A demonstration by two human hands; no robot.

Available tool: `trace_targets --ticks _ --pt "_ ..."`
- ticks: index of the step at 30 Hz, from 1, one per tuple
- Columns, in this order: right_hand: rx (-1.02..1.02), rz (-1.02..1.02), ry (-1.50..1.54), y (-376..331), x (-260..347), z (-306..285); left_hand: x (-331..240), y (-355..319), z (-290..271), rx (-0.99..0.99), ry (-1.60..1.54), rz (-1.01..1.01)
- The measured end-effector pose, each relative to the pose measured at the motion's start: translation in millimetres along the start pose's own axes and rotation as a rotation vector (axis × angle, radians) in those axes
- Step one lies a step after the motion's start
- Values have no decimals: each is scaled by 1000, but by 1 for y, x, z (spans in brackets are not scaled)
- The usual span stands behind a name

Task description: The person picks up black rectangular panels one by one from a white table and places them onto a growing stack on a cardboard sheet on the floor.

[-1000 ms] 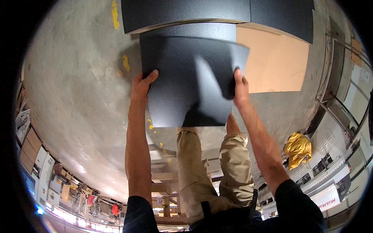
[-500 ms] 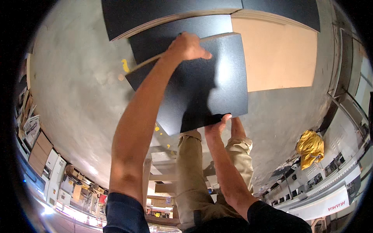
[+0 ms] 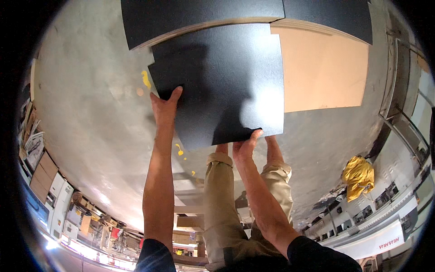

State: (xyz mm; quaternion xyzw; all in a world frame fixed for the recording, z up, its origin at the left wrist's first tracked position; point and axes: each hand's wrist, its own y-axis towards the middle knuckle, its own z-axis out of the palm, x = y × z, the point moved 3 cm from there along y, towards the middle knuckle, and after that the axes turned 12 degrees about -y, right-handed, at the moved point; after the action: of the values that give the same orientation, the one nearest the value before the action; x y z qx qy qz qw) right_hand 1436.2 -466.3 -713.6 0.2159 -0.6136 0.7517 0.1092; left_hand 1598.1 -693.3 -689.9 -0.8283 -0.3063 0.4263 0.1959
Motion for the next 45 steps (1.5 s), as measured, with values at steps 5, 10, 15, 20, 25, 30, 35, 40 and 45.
trace_targets --ticks 5,10,15,20,25,30,35,40,45 --pt "108 48 -29 -2 -12 5 25 19 -12 200 -292 -119" --pt "113 62 -17 -3 -9 22 2 33 -13 209 -333 -150" --pt "58 175 -106 -2 7 36 -4 44 -13 202 -362 -140" --pt "69 314 -174 -13 20 26 -2 46 -12 292 -437 -175" --pt "428 66 -955 -21 111 17 11 71 -17 372 -499 -205" --pt "89 -592 -1353 80 200 95 4 66 -20 379 -540 -194" --pt "368 -219 -1218 140 184 133 3 65 -19 391 -492 -193" --pt "343 -227 -1223 148 175 133 16 69 -24 360 -539 -181" --pt "356 -288 -1239 147 181 133 2 68 -21 367 -546 -176"
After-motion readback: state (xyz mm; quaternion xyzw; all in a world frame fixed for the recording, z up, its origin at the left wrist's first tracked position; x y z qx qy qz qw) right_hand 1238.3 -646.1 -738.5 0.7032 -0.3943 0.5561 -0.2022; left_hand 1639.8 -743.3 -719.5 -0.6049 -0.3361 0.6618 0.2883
